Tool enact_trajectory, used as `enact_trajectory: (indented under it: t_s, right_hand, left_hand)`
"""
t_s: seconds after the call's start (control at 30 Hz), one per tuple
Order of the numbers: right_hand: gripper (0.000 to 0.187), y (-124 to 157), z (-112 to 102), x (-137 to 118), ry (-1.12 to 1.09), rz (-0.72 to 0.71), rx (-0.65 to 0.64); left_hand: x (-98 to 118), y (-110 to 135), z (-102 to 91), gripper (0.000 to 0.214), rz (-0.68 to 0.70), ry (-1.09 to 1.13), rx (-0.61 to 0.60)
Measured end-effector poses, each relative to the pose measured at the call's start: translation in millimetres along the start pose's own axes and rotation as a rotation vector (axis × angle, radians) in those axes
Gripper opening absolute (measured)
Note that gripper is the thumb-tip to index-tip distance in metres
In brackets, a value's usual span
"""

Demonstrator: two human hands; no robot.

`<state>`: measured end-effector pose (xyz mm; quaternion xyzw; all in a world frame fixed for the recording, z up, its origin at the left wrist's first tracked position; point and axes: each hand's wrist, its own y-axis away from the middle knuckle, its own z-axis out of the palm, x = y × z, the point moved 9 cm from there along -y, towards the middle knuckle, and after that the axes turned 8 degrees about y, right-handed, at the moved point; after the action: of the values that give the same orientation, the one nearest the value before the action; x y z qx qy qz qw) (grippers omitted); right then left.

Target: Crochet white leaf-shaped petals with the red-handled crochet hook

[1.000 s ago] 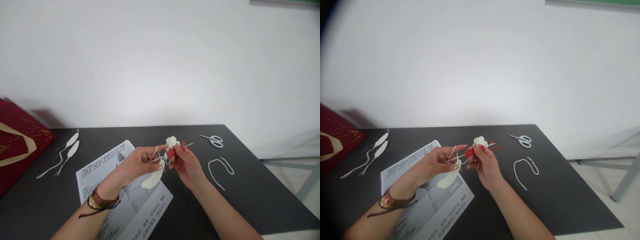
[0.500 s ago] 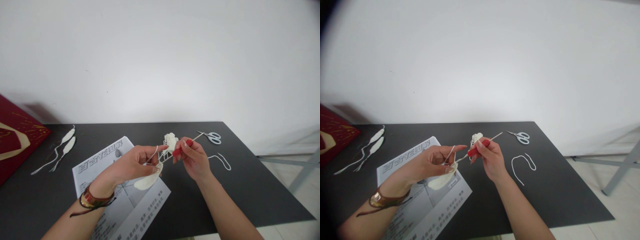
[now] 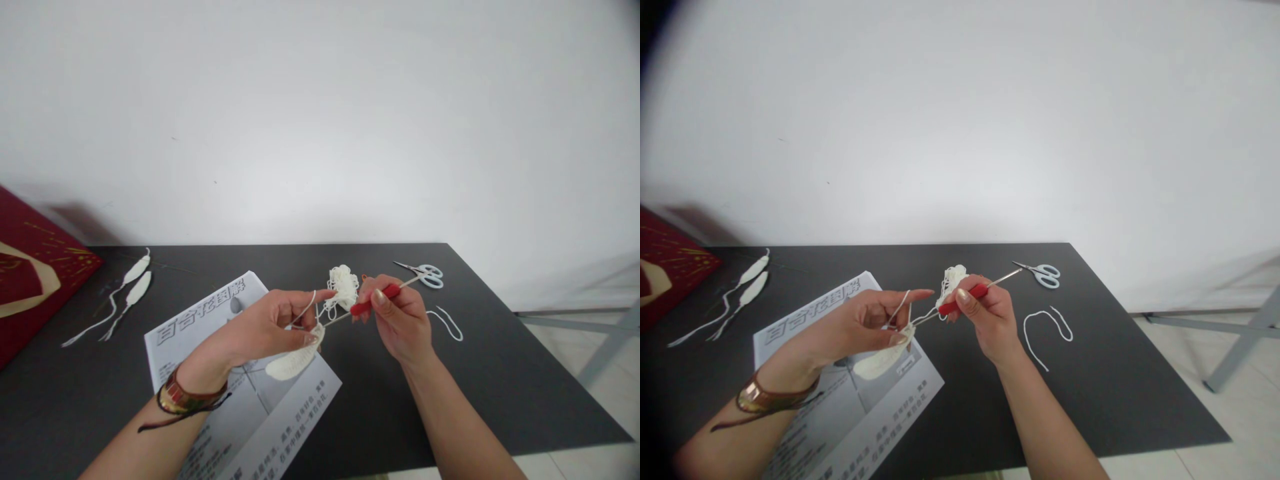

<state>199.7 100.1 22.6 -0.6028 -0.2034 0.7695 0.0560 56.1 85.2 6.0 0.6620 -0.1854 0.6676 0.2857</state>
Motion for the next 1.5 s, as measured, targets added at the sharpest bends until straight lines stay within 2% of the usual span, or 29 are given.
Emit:
enact_trajectory:
  t_s: [0.37, 0.53, 0.7, 0.87, 1.0, 1.1, 1.17, 1.3, 1.4, 1.5]
  right_hand:
    - [0.015, 3, 4, -14, 0.157, -0.137, -0.022]
    - [0.013, 8, 10, -25, 0.376, -0.217, -0.056]
    - [0.012, 15, 26, -41, 0.595, -0.403, -0.128]
    - [0.02, 22, 44, -48, 0.704, -0.586, -0.177]
    - [0.027, 25, 51, -43, 0.765, -0.666, -0.213]
    - [0.027, 22, 45, -37, 0.751, -0.643, -0.182]
    - [0.025, 16, 36, -32, 0.675, -0.559, -0.121]
    - [0.022, 8, 23, -21, 0.498, -0.405, -0.045]
    - [0.024, 9, 27, -20, 0.49, -0.415, -0.069]
    - [0.026, 11, 27, -25, 0.506, -0.453, -0.045]
  left_hand:
    - [-4, -2, -1.8, 0.055, -0.017, 0.004, -0.008]
    - [-7, -5, -5.5, 0.057, -0.028, -0.026, 0.019]
    - [-12, -8, -12.5, 0.058, -0.05, -0.059, 0.074]
    - [-11, -8, -24.5, 0.059, -0.047, -0.12, 0.199]
    - [-6, -6, -31.3, 0.063, -0.02, -0.059, 0.335]
    - [-3, -3, -36.7, 0.059, 0.021, 0.058, 0.44]
    - [-6, -2, -37.9, 0.055, 0.04, 0.199, 0.466]
    - [-16, -6, -29.6, 0.053, 0.028, 0.507, 0.405]
    - [-19, -8, -21.5, 0.049, 0.015, 0.675, 0.376]
    - [-16, -6, -18.5, 0.047, 0.033, 0.736, 0.386]
